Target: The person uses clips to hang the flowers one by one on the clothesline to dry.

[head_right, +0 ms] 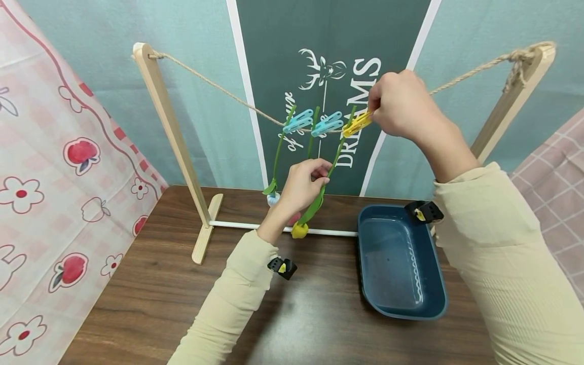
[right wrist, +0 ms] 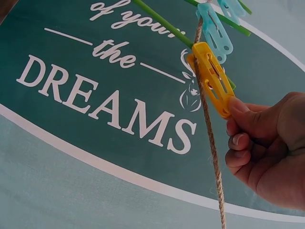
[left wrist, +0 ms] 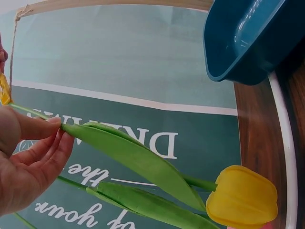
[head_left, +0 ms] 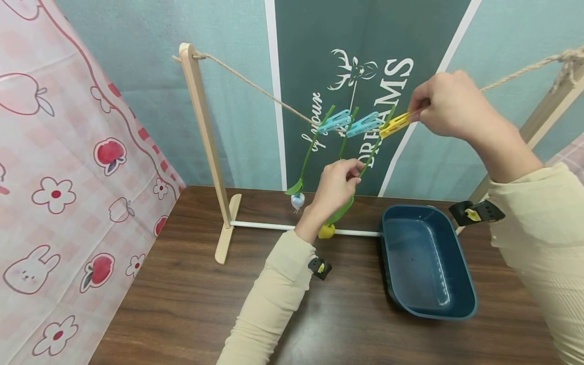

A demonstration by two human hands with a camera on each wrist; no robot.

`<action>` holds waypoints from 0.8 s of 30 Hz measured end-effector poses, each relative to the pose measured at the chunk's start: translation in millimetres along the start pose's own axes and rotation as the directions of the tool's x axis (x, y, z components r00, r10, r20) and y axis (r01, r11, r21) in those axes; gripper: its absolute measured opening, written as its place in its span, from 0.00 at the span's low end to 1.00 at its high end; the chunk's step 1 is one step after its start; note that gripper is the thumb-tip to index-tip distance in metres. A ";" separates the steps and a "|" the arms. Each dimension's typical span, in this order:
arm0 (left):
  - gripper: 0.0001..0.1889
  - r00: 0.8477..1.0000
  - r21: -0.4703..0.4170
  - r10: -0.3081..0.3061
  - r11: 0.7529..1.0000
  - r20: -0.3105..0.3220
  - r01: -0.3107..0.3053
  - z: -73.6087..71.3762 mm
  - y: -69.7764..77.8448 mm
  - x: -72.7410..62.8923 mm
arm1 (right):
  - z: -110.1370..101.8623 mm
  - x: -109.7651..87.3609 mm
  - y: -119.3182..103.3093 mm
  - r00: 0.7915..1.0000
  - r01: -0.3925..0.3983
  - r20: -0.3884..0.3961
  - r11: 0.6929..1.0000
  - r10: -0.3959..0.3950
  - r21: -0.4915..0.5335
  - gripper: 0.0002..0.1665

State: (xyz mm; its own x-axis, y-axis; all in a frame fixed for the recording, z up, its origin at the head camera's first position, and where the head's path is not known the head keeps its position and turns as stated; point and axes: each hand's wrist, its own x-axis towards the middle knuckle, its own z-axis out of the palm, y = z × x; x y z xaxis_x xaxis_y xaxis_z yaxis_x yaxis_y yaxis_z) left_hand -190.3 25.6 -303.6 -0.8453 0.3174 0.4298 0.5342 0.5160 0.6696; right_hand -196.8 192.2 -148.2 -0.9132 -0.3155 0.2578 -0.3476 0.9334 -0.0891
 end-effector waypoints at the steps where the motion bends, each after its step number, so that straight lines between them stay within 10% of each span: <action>1: 0.10 1.000 -0.001 0.000 1.000 0.002 0.000 0.1 0.1 -0.2 | 0.0 -0.2 -0.8 1.000 -0.003 0.002 1.000 0.003 -0.004 0.07; 24: 0.12 0.997 0.011 -0.013 1.000 0.075 0.012 4.2 -0.7 -6.1 | 3.1 -4.5 -7.0 0.999 0.019 0.035 0.999 -0.017 -0.035 0.08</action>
State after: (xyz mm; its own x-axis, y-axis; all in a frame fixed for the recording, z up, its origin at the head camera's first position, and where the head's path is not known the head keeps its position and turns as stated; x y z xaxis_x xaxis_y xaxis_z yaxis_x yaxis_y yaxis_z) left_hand -185.6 26.7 -309.3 -0.8504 0.3696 0.3745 0.5238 0.5281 0.6683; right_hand -190.9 186.6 -151.7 -0.9140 -0.3375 0.2251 -0.3570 0.9327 -0.0507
